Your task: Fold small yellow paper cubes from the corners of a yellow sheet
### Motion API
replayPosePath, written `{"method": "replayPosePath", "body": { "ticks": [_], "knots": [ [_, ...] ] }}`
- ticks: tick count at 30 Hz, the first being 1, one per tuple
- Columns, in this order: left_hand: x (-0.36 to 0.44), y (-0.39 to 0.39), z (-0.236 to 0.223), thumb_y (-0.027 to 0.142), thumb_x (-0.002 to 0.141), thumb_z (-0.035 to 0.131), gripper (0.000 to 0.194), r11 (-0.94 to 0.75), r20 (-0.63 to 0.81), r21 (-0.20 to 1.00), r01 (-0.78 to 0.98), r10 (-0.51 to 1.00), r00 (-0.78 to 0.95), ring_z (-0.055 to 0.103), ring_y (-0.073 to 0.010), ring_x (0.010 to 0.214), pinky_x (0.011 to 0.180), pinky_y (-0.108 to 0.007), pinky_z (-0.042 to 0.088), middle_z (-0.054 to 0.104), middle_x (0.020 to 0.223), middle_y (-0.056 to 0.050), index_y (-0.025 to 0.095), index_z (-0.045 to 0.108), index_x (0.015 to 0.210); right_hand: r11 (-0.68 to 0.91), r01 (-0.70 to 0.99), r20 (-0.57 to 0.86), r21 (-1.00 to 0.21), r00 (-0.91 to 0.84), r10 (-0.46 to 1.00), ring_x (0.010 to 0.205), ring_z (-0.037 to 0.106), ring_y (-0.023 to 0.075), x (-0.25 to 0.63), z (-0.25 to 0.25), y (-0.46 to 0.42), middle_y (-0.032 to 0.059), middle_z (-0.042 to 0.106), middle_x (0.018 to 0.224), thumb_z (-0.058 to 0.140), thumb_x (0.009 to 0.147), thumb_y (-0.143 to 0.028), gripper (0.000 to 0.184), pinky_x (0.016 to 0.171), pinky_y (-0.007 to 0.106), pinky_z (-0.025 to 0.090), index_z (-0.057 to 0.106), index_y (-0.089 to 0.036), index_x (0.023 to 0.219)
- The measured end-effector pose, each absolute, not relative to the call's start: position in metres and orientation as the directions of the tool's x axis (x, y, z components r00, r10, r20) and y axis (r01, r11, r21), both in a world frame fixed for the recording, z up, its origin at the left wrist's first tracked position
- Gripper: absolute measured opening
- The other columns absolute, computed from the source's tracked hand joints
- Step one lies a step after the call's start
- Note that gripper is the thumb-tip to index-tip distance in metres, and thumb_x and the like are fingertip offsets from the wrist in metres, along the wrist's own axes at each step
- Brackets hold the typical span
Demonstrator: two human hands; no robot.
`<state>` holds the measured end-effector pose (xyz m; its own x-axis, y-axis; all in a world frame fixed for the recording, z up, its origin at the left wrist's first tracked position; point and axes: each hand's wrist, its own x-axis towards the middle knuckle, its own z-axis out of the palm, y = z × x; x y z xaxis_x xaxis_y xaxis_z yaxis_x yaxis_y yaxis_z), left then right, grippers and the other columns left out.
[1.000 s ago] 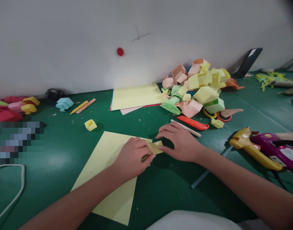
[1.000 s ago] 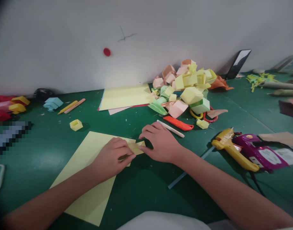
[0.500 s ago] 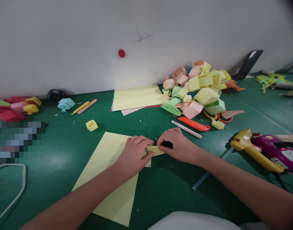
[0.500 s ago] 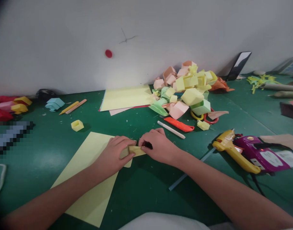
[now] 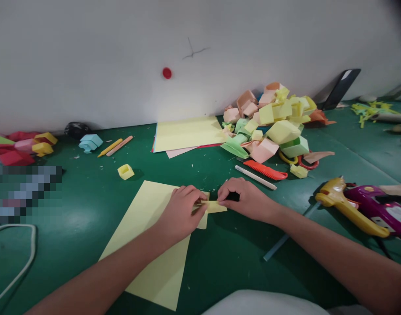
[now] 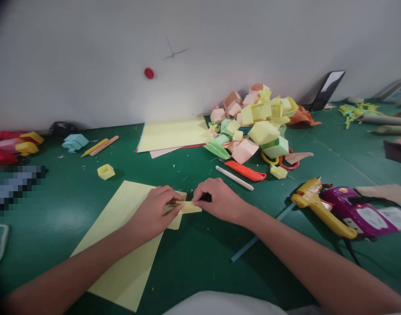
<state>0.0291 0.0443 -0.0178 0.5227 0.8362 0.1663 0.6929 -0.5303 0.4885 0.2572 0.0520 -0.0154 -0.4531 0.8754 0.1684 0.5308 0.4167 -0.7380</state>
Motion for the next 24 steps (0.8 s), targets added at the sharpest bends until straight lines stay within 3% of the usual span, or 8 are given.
{"method": "replayPosePath", "body": {
  "ticks": [5,9,13,19,24],
  "knots": [
    [0.027,0.044,-0.019,0.020,0.094,0.056,0.012,-0.567,0.189,0.472,0.675,0.813,0.551,0.059,-0.0200,0.087,0.076,-0.036,0.045,0.065,0.093,-0.003,0.019,0.067,0.089,0.507,0.503,0.237,-0.700,-0.506,0.829,0.088,0.065,0.0181,0.259,-0.021,0.052,-0.0007,0.071,0.086,0.069,0.083,-0.008,0.016,0.088,0.036,0.043,0.064,-0.022,0.077],
    [0.026,0.039,-0.021,0.018,0.096,0.053,0.016,-0.687,0.289,0.333,0.646,0.726,0.624,0.059,-0.0205,0.093,0.080,-0.037,0.043,0.066,0.099,-0.004,0.019,0.069,0.098,0.696,0.417,0.354,-0.584,-0.641,0.681,0.088,0.061,0.0182,0.262,-0.026,0.052,0.0031,0.068,0.089,0.059,0.088,-0.004,0.018,0.081,0.033,0.045,0.061,-0.020,0.079],
    [0.025,0.035,-0.022,0.024,0.092,0.062,0.010,-0.770,0.342,0.226,0.596,0.636,0.692,0.060,-0.0213,0.093,0.083,-0.038,0.042,0.067,0.096,-0.004,0.018,0.069,0.096,0.803,0.359,0.413,-0.476,-0.715,0.565,0.090,0.059,0.0191,0.265,-0.027,0.051,0.0062,0.067,0.090,0.052,0.092,-0.004,0.019,0.082,0.035,0.046,0.061,-0.019,0.084],
    [0.024,0.034,-0.025,0.021,0.098,0.056,0.015,-0.837,0.391,0.129,0.531,0.535,0.749,0.059,-0.0199,0.088,0.078,-0.035,0.044,0.067,0.092,-0.005,0.015,0.069,0.094,0.806,0.328,0.383,-0.493,-0.750,0.539,0.098,0.060,0.0190,0.271,-0.025,0.047,0.0081,0.067,0.100,0.051,0.092,-0.003,0.021,0.085,0.032,0.050,0.064,-0.019,0.091],
    [0.025,0.033,-0.024,0.014,0.100,0.047,0.021,-0.885,0.379,0.103,0.453,0.456,0.805,0.062,-0.0210,0.092,0.079,-0.036,0.049,0.069,0.097,-0.007,0.012,0.066,0.109,0.806,0.334,0.285,-0.489,-0.812,0.509,0.107,0.061,0.0196,0.279,-0.019,0.044,0.0084,0.069,0.111,0.046,0.093,-0.002,0.028,0.093,0.034,0.051,0.067,-0.019,0.104]
  ]
}}
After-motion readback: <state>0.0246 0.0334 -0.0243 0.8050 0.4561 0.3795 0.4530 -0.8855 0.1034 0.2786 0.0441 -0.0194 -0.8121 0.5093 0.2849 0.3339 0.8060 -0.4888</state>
